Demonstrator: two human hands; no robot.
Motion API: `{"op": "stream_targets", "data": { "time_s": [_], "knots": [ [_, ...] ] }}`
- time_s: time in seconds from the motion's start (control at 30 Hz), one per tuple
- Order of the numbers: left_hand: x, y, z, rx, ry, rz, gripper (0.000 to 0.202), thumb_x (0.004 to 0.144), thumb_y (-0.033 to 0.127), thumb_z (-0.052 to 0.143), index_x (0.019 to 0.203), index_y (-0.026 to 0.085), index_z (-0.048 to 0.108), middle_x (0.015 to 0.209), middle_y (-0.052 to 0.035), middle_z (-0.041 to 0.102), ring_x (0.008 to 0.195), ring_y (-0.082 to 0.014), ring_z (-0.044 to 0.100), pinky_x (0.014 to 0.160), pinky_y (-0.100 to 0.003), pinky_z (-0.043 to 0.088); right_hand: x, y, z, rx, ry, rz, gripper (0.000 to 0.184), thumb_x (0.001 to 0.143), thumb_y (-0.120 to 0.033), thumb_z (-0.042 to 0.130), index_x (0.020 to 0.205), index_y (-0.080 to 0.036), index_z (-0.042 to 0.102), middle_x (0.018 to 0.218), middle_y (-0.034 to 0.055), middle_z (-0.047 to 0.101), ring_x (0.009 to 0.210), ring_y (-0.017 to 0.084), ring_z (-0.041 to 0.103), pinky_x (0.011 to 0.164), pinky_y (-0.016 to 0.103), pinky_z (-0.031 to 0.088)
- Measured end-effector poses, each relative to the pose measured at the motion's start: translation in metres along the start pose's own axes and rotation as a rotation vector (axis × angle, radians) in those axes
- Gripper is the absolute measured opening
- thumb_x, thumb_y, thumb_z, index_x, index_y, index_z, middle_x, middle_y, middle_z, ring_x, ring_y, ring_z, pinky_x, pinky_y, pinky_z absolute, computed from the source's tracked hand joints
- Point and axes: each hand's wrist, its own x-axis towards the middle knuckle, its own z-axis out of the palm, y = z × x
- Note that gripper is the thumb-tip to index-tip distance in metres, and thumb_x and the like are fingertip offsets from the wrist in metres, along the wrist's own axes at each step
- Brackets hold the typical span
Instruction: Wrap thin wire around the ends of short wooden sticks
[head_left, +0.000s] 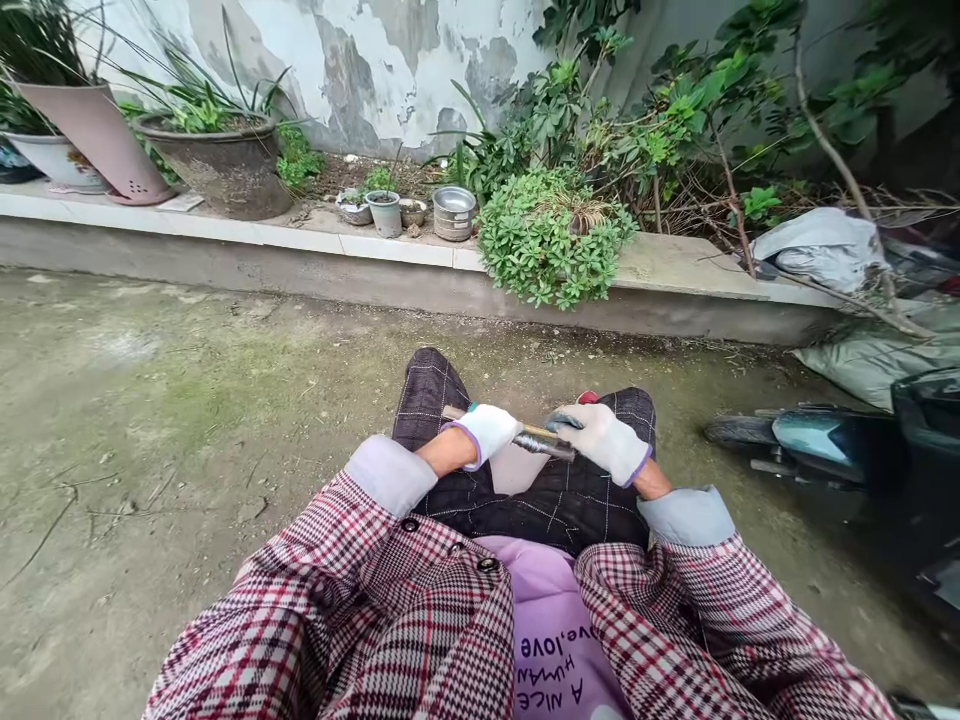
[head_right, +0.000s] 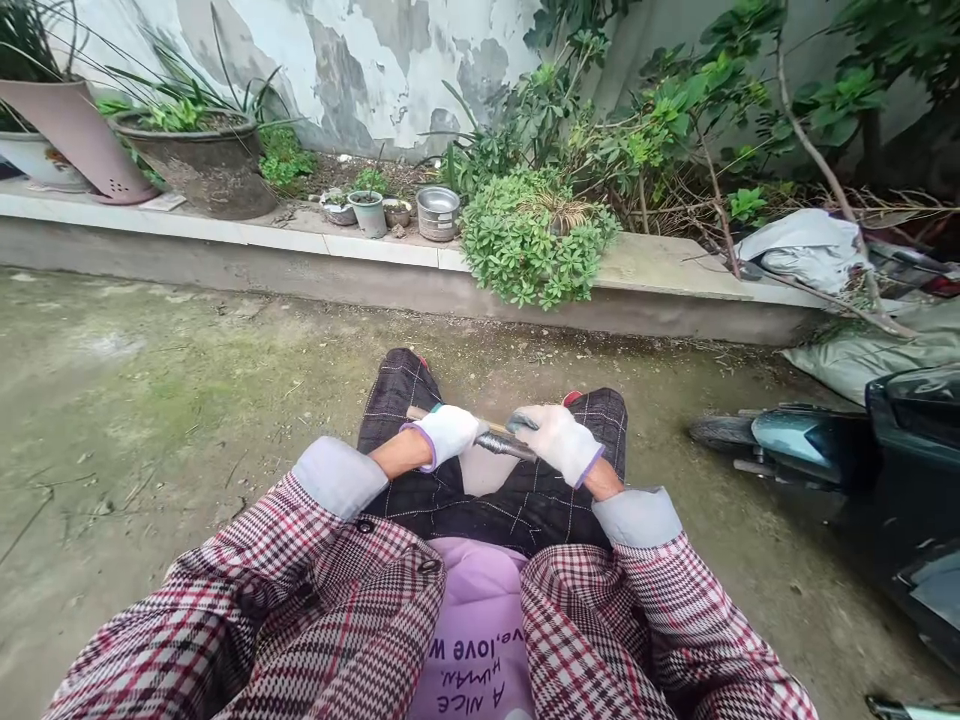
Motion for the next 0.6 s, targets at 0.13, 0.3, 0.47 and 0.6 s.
{"op": "stream_targets", "data": {
  "time_s": [0.13,0.3,0.47,0.6],
  "knots": [
    [-0.007,-0.007,-0.012,0.017,0.020,-0.011,0.025,0.083,0.002,0.062,0.102,0.010,0.075,0.092,-0.0227,0.076,0.097,-0.0393,0.076,0.082,-0.045,0.058,0.001,0.001,-0.001,0.060,0.011,-0.007,0.027,0.093,-0.028,0.057,0.102,-0.022,0.081,0.103,0.0043,0.082,0.094,0.021,0.074,0.085,0.027,0.053],
    [-0.012,-0.003,-0.018,-0.141,-0.008,-0.004,0.018,0.070,0.005,0.075,0.087,0.010,0.075,0.089,-0.0195,0.076,0.089,-0.0343,0.076,0.077,-0.037,0.057,0.006,0.004,0.001,0.100,0.046,-0.010,0.023,0.089,-0.027,0.060,0.097,-0.023,0.082,0.103,0.0050,0.083,0.095,0.022,0.075,0.087,0.029,0.054],
    [-0.011,0.000,-0.027,-0.502,-0.066,0.068,0.017,0.087,0.028,0.066,0.099,0.017,0.074,0.076,-0.0024,0.072,0.057,-0.0125,0.064,0.054,-0.020,0.049,0.012,0.022,0.008,0.434,0.116,0.030,0.024,0.083,-0.032,0.062,0.089,-0.018,0.080,0.089,0.0065,0.081,0.080,0.021,0.073,0.073,0.029,0.056],
    [0.004,-0.019,-0.044,-0.916,0.080,-0.108,0.027,0.092,0.028,0.058,0.111,0.014,0.071,0.074,-0.0018,0.069,0.048,-0.0098,0.054,0.049,-0.020,0.046,0.007,0.009,0.016,0.458,0.092,0.032,0.028,0.087,-0.037,0.058,0.093,-0.018,0.079,0.087,0.0050,0.079,0.074,0.019,0.070,0.070,0.028,0.054]
  ]
}}
